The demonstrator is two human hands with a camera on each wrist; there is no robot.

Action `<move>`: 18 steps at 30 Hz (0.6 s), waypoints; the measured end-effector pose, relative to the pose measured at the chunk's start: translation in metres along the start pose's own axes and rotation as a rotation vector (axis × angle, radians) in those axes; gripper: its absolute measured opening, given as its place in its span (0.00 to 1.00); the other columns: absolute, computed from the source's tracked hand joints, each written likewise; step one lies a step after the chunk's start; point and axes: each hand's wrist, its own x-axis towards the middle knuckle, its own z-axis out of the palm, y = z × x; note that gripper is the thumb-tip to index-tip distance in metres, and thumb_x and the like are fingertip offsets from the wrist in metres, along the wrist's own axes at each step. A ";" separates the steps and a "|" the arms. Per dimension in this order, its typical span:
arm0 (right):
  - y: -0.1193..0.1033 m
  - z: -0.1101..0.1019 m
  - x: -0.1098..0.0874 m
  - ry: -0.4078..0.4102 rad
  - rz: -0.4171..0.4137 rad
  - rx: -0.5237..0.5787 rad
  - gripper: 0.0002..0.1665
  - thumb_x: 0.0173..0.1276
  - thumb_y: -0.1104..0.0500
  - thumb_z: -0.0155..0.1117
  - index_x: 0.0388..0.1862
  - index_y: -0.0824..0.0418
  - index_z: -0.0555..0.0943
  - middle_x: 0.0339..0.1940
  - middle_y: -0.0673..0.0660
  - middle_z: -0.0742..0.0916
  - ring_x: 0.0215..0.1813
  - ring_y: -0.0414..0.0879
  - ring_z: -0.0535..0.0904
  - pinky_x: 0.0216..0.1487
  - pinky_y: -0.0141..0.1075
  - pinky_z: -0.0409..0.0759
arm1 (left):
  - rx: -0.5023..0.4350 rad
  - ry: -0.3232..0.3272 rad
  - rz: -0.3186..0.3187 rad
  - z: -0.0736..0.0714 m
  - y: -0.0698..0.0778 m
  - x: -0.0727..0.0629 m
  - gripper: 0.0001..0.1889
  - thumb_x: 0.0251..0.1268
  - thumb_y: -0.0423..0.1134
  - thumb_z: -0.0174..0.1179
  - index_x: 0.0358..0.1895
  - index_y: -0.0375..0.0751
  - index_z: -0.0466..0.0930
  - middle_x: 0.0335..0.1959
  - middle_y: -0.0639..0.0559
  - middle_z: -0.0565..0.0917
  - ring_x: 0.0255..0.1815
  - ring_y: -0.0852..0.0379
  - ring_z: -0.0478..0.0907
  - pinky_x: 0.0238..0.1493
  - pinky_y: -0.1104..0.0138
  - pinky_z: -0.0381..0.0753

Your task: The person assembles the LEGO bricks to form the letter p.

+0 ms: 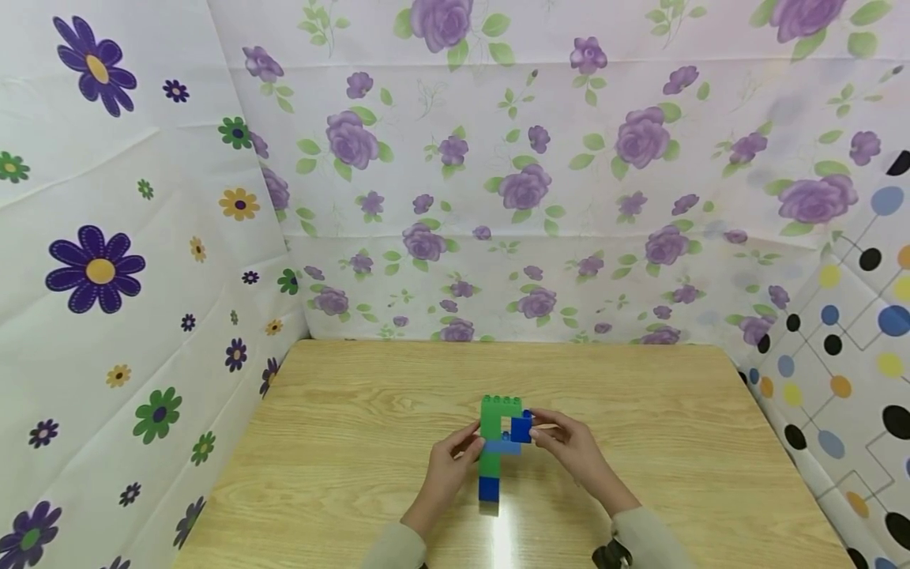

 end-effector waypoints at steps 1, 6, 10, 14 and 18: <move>0.001 0.000 0.001 0.001 0.003 0.004 0.28 0.69 0.53 0.63 0.66 0.59 0.73 0.56 0.63 0.80 0.52 0.50 0.81 0.52 0.40 0.83 | 0.005 0.002 0.000 0.000 0.004 -0.001 0.20 0.69 0.36 0.58 0.62 0.37 0.75 0.48 0.42 0.82 0.48 0.53 0.78 0.47 0.71 0.83; 0.001 0.002 0.006 -0.004 0.033 0.017 0.28 0.70 0.54 0.63 0.66 0.61 0.73 0.55 0.63 0.80 0.51 0.52 0.82 0.52 0.43 0.83 | 0.050 0.018 -0.014 0.001 0.022 -0.005 0.19 0.70 0.35 0.57 0.61 0.33 0.75 0.47 0.41 0.83 0.46 0.53 0.78 0.45 0.68 0.85; 0.002 0.003 0.010 -0.011 0.065 0.028 0.28 0.71 0.57 0.61 0.67 0.65 0.70 0.56 0.65 0.79 0.52 0.57 0.81 0.51 0.41 0.84 | 0.056 0.041 -0.025 0.001 0.002 0.004 0.19 0.70 0.36 0.58 0.61 0.35 0.76 0.45 0.43 0.84 0.43 0.55 0.79 0.44 0.63 0.86; 0.016 0.004 0.016 0.008 0.080 0.034 0.28 0.69 0.54 0.63 0.66 0.63 0.72 0.55 0.63 0.79 0.50 0.55 0.82 0.53 0.47 0.83 | 0.052 0.060 -0.042 0.002 -0.018 0.012 0.20 0.69 0.41 0.59 0.61 0.39 0.76 0.44 0.46 0.84 0.41 0.57 0.79 0.43 0.63 0.86; 0.021 0.004 0.019 0.016 0.074 0.040 0.27 0.69 0.53 0.63 0.64 0.61 0.74 0.54 0.63 0.80 0.49 0.53 0.82 0.53 0.51 0.82 | 0.057 0.084 -0.051 0.002 -0.021 0.013 0.20 0.67 0.41 0.61 0.60 0.39 0.78 0.41 0.46 0.84 0.40 0.58 0.80 0.41 0.64 0.87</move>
